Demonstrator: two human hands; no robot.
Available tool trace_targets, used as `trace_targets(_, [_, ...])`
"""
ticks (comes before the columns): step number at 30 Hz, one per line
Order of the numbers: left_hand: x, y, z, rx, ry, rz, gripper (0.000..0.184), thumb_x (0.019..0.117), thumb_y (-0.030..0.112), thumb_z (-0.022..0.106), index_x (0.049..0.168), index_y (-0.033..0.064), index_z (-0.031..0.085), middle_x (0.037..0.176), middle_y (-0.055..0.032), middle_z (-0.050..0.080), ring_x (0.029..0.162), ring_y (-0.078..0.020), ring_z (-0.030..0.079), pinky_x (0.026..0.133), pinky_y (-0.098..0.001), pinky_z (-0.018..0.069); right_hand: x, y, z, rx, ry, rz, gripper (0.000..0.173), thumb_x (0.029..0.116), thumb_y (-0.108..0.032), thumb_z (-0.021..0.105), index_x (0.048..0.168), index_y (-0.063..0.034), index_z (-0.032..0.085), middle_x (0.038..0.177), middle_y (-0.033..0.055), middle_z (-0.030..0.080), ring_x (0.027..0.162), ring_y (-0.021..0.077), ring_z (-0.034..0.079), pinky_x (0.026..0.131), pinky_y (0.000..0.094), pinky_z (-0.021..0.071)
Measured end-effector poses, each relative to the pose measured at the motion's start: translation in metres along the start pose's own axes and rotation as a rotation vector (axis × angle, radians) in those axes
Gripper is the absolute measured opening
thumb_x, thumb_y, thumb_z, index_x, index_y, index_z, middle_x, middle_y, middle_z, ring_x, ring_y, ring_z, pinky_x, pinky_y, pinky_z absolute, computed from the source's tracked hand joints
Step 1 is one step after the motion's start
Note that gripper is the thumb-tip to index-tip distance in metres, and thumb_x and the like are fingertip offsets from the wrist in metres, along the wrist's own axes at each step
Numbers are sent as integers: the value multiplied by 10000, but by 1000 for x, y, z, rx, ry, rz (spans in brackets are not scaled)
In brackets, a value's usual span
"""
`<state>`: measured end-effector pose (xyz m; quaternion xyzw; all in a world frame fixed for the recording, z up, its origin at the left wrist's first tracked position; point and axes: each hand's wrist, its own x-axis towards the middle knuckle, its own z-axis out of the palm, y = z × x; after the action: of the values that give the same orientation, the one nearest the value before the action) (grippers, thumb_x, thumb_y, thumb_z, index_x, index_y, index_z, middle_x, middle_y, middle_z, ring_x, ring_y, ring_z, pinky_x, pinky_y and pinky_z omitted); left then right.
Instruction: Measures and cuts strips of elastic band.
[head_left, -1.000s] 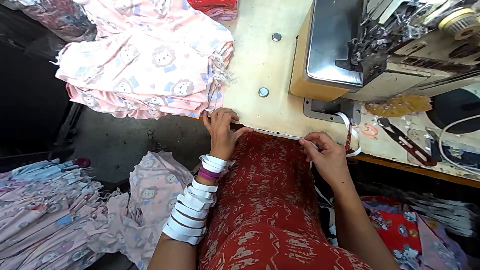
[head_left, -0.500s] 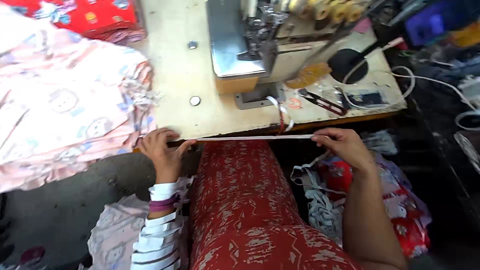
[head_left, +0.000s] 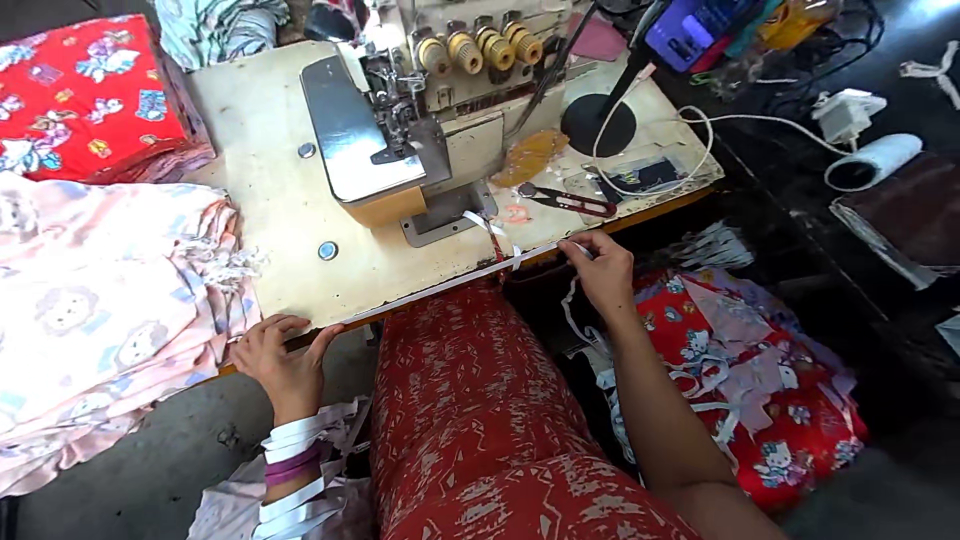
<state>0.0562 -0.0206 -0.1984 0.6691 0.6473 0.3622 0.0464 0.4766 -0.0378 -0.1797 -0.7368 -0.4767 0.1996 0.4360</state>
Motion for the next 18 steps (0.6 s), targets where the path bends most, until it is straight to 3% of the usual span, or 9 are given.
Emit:
trace_targets(5, [0,2,0,13,9,4,634,779,554,764,992,-41,712,1120,-297,647,1161,-524,523,1036,-680,256,-2,4,4,35,23,-36,180,966,-137,708,1058,17,709,909,126,715,733,132,672,719,309,570])
trace_targets(8, [2,5,-1,-7,-30,-37,606,774,550,764,1032,2,735,1165,-263,655,1247,-530,489,1081,-743,137,0,4,7,11,42,-54,163,961,-120,707,1049,17,711,883,119,708,720,113,636,692,286,531])
trace_targets(11, [2,6,-1,-55,-41,-2,474,808,485,771,985,45,777,1156,-228,665,1257,-500,486,1077,-750,106,0,2,10,-21,63,-67,134,954,-98,701,1028,13,713,890,118,697,735,136,624,695,309,521])
trace_targets(14, [-3,17,-3,-57,-47,117,253,890,275,730,895,27,785,1061,-223,712,1116,-491,592,1018,-746,237,-3,-2,8,-33,59,-91,161,943,-90,694,1036,38,722,940,179,724,822,240,697,785,415,562])
trace_targets(15, [-3,26,-7,-42,-63,156,229,905,215,699,887,-3,768,1009,-226,723,1042,-485,628,973,-733,295,-3,-7,5,-26,50,-78,171,942,-101,692,1032,40,729,941,181,730,821,234,706,790,407,570])
trace_targets(18, [4,44,-26,-68,-238,171,245,944,164,632,992,-72,680,832,-162,707,767,-309,690,778,-564,498,6,-40,-15,103,-57,62,164,952,-99,697,1041,38,694,891,105,704,646,61,629,629,225,546])
